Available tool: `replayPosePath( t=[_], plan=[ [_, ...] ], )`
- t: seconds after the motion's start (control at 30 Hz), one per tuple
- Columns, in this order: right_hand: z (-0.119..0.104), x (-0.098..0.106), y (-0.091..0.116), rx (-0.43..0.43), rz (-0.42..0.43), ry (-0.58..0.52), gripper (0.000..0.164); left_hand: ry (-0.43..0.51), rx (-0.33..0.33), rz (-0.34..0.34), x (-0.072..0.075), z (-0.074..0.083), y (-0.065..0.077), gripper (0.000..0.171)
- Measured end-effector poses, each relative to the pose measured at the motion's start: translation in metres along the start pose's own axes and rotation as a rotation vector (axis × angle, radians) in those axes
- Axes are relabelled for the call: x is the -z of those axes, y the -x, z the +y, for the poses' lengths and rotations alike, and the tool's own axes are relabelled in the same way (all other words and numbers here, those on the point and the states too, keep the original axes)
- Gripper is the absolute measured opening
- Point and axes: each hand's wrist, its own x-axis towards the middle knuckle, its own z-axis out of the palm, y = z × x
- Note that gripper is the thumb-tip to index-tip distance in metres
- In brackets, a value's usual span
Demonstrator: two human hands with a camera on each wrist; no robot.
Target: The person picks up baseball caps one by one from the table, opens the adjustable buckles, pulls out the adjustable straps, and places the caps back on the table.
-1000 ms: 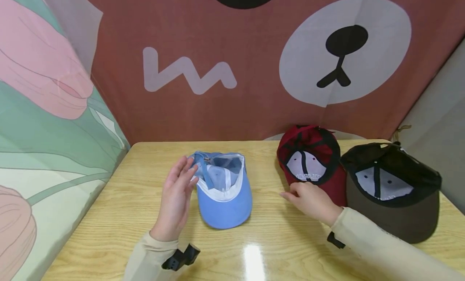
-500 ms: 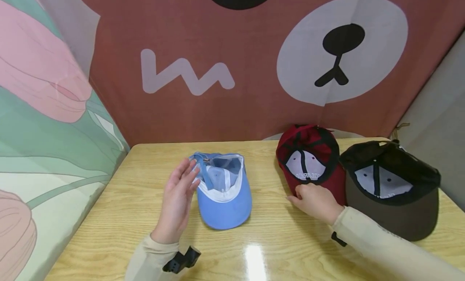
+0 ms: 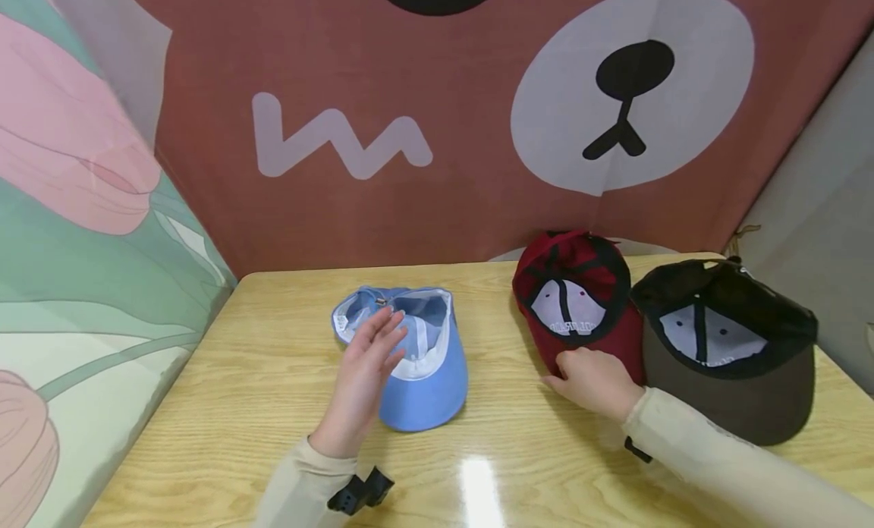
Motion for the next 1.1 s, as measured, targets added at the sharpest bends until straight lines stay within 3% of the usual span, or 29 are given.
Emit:
replayPosePath(
  t=[0.37, 0.8, 0.97, 1.1],
  plan=[
    [0.000, -0.009, -0.008, 0.103, 0.050, 0.036, 0.036, -0.005, 0.002, -0.037, -0.002, -0.004, 0.001, 0.054],
    [-0.023, -0.016, -0.007, 0.233, 0.042, -0.080, 0.047, -0.010, 0.008, -0.034, 0.001, -0.005, 0.002, 0.054],
    [-0.022, -0.008, -0.007, 0.181, 0.026, -0.116, 0.046, -0.010, 0.010, -0.029, 0.003, -0.006, 0.002, 0.054],
    [-0.005, 0.007, -0.010, 0.112, 0.158, -0.124, 0.036, -0.013, 0.010, -0.028, 0.004, -0.006, 0.002, 0.054]
  ],
)
